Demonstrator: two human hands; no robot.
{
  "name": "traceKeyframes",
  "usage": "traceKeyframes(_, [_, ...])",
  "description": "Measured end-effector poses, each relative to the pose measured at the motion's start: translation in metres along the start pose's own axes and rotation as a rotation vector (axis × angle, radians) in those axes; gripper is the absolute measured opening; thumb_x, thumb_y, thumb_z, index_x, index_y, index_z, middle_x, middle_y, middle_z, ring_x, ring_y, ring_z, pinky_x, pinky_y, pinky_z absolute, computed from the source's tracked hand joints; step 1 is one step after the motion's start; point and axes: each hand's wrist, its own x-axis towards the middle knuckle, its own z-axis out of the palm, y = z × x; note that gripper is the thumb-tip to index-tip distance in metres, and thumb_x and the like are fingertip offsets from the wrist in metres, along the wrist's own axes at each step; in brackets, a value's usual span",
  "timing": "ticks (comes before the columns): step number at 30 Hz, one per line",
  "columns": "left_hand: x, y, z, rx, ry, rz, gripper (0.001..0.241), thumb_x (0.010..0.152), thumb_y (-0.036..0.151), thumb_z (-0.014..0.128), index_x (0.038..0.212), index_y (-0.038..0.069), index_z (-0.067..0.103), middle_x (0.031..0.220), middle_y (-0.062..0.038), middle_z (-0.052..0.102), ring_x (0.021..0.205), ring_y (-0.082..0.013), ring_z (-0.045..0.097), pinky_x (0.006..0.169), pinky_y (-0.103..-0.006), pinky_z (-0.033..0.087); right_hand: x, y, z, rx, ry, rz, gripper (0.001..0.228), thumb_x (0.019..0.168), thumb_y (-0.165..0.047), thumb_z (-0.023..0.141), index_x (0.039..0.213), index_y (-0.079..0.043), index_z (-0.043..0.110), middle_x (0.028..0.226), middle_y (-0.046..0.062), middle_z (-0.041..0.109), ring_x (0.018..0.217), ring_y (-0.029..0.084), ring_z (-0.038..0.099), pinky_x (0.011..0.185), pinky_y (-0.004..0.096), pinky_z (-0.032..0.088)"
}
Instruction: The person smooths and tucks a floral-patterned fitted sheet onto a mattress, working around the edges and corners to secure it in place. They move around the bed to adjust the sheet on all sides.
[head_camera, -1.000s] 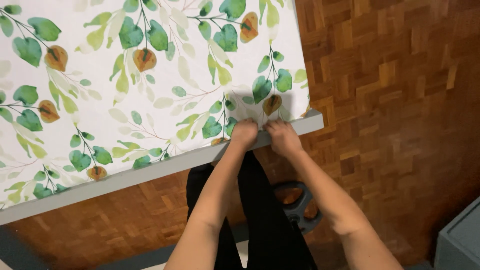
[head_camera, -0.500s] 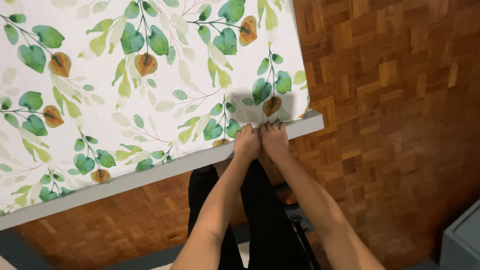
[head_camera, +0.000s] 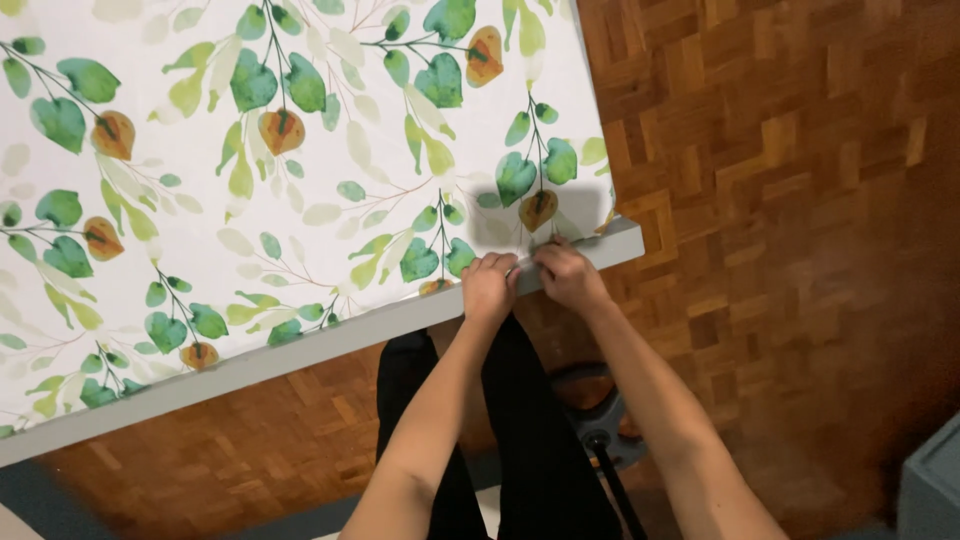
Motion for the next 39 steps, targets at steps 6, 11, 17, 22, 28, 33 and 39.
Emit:
traceKeyframes(6, [0.013, 0.025, -0.023, -0.047, -0.114, -0.042, 0.013, 0.094, 0.041, 0.068, 0.102, 0.034, 0.074, 0.105, 0.011, 0.066, 0.103, -0.0206, 0.059, 0.088, -0.0420, 0.051, -0.013, 0.038, -0.002, -0.227, 0.113, 0.178, 0.017, 0.080, -0.012, 0.072, 0.095, -0.018, 0.076, 0.088, 0.002, 0.072, 0.085, 0.024, 0.073, 0.088, 0.038, 0.058])
traceKeyframes(11, [0.033, 0.062, -0.004, 0.016, -0.047, 0.118, 0.028, 0.093, 0.038, 0.067, 0.120, 0.038, 0.069, 0.105, 0.005, 0.063, 0.102, -0.0266, 0.061, 0.084, -0.0471, 0.056, -0.012, 0.069, -0.047, -0.472, -0.082, 0.652, 0.036, 0.083, -0.051, 0.073, 0.103, -0.021, 0.078, 0.111, -0.001, 0.063, 0.106, 0.029, 0.053, 0.081, 0.045, 0.046])
traceKeyframes(17, [0.046, 0.102, 0.024, 0.133, 0.077, 0.186, 0.033, 0.089, 0.040, 0.068, 0.122, 0.043, 0.065, 0.106, 0.000, 0.053, 0.097, -0.0321, 0.057, 0.079, -0.0515, 0.053, 0.001, 0.123, -0.042, -0.108, -0.514, 1.152, 0.061, 0.076, -0.069, 0.071, 0.114, -0.021, 0.077, 0.136, 0.001, 0.061, 0.131, 0.037, 0.047, 0.106, 0.057, 0.040])
traceKeyframes(22, [0.055, 0.128, -0.006, 0.101, -0.189, 0.040, 0.033, 0.094, 0.043, 0.064, 0.126, 0.048, 0.059, 0.110, 0.000, 0.046, 0.107, -0.0359, 0.052, 0.089, -0.0576, 0.048, 0.019, 0.136, -0.042, -0.107, -0.703, 1.117, 0.051, 0.073, -0.058, 0.077, 0.108, -0.021, 0.082, 0.135, 0.006, 0.062, 0.132, 0.038, 0.051, 0.108, 0.048, 0.039])
traceKeyframes(28, [0.075, 0.150, -0.018, 0.266, -0.520, -0.067, 0.047, 0.103, 0.063, 0.040, 0.147, 0.049, 0.046, 0.127, -0.001, 0.045, 0.127, -0.0347, 0.039, 0.106, -0.0573, 0.029, 0.001, 0.138, -0.013, -0.504, 0.075, 0.459, 0.019, 0.065, -0.018, 0.070, 0.049, -0.019, 0.061, 0.056, 0.002, 0.053, 0.057, 0.023, 0.056, 0.072, 0.036, 0.041])
traceKeyframes(33, [0.072, 0.143, -0.008, 0.209, -0.416, -0.042, 0.053, 0.098, 0.067, 0.046, 0.144, 0.042, 0.053, 0.123, -0.007, 0.047, 0.125, -0.0373, 0.040, 0.104, -0.0634, 0.028, -0.012, 0.177, 0.031, -0.498, -0.629, 0.994, 0.029, 0.075, -0.035, 0.059, 0.097, -0.024, 0.074, 0.108, -0.002, 0.065, 0.116, 0.028, 0.053, 0.083, 0.053, 0.040])
traceKeyframes(39, [0.063, 0.122, 0.013, 0.162, -0.300, 0.056, 0.057, 0.089, 0.065, 0.061, 0.138, 0.036, 0.058, 0.112, -0.005, 0.045, 0.116, -0.0361, 0.042, 0.101, -0.0632, 0.031, -0.028, 0.194, 0.064, -0.483, -0.491, 0.972, 0.033, 0.095, -0.015, 0.039, 0.107, -0.017, 0.069, 0.118, 0.003, 0.068, 0.133, 0.028, 0.050, 0.102, 0.058, 0.025])
